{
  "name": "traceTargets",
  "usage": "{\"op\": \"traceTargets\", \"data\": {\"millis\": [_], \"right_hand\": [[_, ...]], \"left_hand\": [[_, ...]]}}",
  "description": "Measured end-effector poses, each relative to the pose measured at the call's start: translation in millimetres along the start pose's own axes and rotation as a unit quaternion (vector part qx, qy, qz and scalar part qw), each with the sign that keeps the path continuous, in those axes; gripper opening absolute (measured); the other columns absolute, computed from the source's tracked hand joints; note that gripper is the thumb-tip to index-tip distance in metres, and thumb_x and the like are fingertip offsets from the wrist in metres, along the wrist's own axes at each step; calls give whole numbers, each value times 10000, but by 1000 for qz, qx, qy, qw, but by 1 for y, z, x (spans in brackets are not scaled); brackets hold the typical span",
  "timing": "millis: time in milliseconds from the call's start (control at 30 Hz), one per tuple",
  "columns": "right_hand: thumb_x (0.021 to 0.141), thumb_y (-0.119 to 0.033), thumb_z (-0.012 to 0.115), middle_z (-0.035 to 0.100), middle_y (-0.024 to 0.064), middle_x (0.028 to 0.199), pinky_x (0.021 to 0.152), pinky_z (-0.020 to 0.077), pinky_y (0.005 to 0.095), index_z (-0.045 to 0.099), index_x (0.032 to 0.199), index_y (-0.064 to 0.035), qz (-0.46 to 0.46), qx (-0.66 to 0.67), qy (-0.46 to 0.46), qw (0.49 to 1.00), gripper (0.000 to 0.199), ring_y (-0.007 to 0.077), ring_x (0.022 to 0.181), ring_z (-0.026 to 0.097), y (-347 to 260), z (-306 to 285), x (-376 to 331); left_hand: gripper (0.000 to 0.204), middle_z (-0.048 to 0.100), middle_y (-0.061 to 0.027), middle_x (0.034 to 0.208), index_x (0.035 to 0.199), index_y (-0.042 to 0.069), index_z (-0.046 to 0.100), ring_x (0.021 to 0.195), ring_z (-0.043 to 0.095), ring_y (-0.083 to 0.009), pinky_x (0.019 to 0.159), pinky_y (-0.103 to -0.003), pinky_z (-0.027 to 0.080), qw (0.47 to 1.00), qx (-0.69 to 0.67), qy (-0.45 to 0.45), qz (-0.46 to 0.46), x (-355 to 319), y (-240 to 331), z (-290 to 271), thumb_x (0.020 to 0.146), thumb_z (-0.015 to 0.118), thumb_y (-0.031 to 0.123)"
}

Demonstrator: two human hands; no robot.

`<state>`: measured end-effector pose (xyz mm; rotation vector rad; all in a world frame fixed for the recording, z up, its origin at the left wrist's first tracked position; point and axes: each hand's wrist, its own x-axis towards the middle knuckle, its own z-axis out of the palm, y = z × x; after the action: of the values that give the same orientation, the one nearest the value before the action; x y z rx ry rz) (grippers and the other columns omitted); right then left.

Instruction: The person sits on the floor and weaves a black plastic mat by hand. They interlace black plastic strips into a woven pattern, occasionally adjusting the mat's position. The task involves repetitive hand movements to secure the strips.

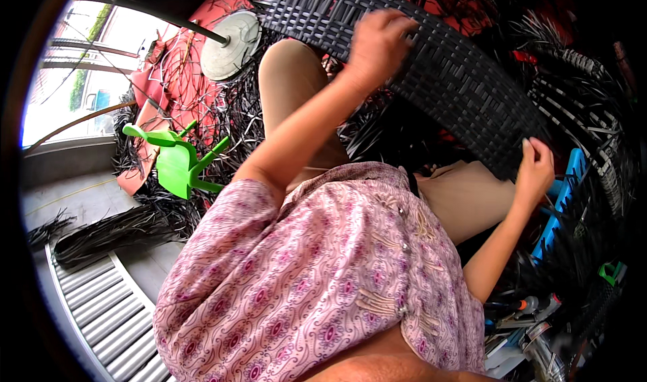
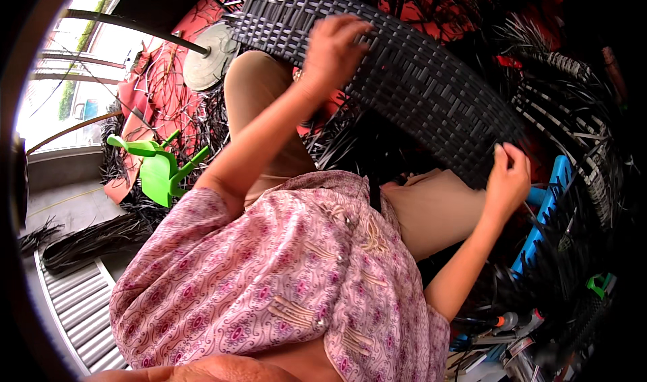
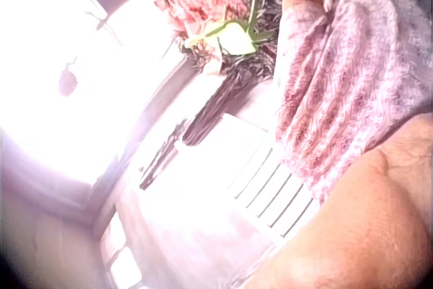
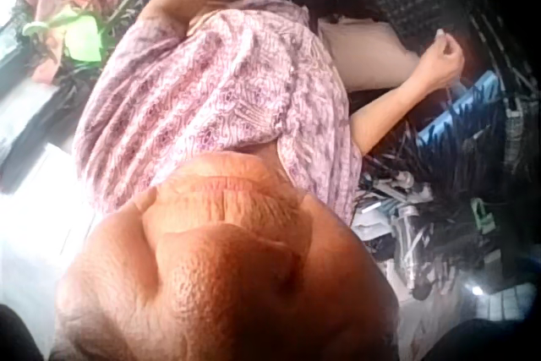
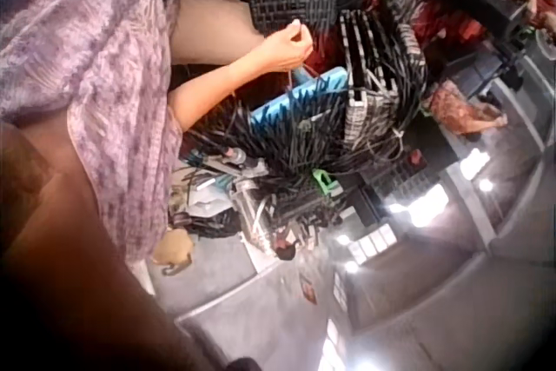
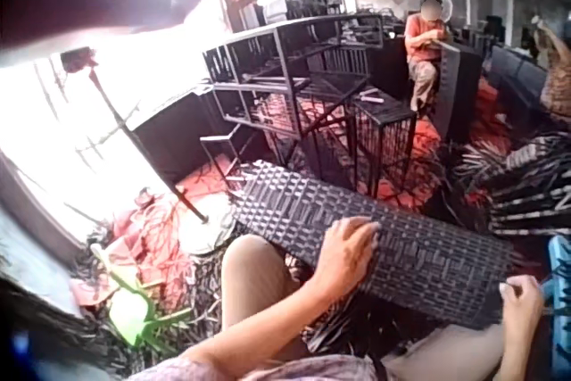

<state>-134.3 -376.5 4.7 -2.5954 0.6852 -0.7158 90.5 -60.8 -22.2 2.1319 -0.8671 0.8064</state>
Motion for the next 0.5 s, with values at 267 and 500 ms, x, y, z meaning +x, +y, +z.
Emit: {"op": "traceTargets", "data": {"millis": [267, 500], "right_hand": [[870, -121, 698, 701, 111, 915, 726, 530, 333, 726, 973, -34, -109, 220, -92, 965, 138, 249, 800, 676, -164, 70, 26], [885, -119, 687, 721, 121, 938, 751, 542, 312, 723, 1030, -34, -174, 342, -147, 912, 171, 229, 819, 705, -226, 146, 39]], "left_hand": [[281, 642, -80, 968, 1085, 144, 719, 980, 599, -292, 855, -391, 495, 982, 66, -166, -58, -16, -88, -49, 848, 715, 296], [174, 685, -56, 828, 1013, 53, 720, 752, 636, -136, 705, -301, 509, 925, -201, -212, -244, -5, -92, -60, 868, 719, 149]]}}
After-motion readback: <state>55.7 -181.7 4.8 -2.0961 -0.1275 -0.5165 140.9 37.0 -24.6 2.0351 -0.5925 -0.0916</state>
